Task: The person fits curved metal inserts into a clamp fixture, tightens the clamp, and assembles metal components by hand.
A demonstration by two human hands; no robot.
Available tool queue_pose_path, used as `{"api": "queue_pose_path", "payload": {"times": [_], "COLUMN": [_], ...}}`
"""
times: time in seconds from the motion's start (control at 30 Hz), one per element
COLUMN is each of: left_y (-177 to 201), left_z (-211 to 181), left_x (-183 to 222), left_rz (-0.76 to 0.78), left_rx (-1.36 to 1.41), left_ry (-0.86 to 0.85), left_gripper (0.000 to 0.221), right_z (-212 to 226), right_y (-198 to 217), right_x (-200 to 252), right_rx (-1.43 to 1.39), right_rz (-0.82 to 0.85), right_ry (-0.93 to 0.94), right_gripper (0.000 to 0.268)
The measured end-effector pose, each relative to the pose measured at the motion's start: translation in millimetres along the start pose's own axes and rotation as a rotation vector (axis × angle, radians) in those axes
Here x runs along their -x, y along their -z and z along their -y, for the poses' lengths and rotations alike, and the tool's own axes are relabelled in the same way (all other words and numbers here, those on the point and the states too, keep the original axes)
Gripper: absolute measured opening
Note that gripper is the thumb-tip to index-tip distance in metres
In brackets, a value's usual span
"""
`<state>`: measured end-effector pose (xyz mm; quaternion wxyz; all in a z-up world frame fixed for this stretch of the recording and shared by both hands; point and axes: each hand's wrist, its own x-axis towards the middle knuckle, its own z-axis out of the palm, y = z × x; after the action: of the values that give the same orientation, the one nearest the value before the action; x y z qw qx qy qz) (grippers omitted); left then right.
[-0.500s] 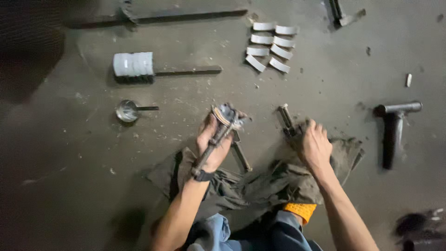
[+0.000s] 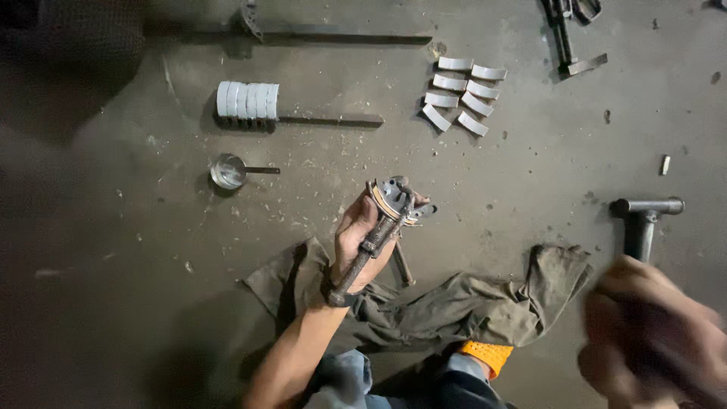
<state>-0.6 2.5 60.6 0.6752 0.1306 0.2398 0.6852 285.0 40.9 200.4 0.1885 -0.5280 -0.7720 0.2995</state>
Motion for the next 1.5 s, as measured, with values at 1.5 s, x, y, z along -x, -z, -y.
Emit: {"api": "queue_pose_path", "payload": {"times": [1.5], "left_y": [28], "left_z": [24], "left_x": [13], "left_rz": [-0.174], "left_rx": [-0.183], "left_ry": [0.168], "left_gripper": [0.044], "right_z": [-115], "right_y": [-128], "right_x": [15], "right_rx": [0.056], "right_rz": [-0.055], "right_ry": [-0.61], "right_gripper": [0.018]}}
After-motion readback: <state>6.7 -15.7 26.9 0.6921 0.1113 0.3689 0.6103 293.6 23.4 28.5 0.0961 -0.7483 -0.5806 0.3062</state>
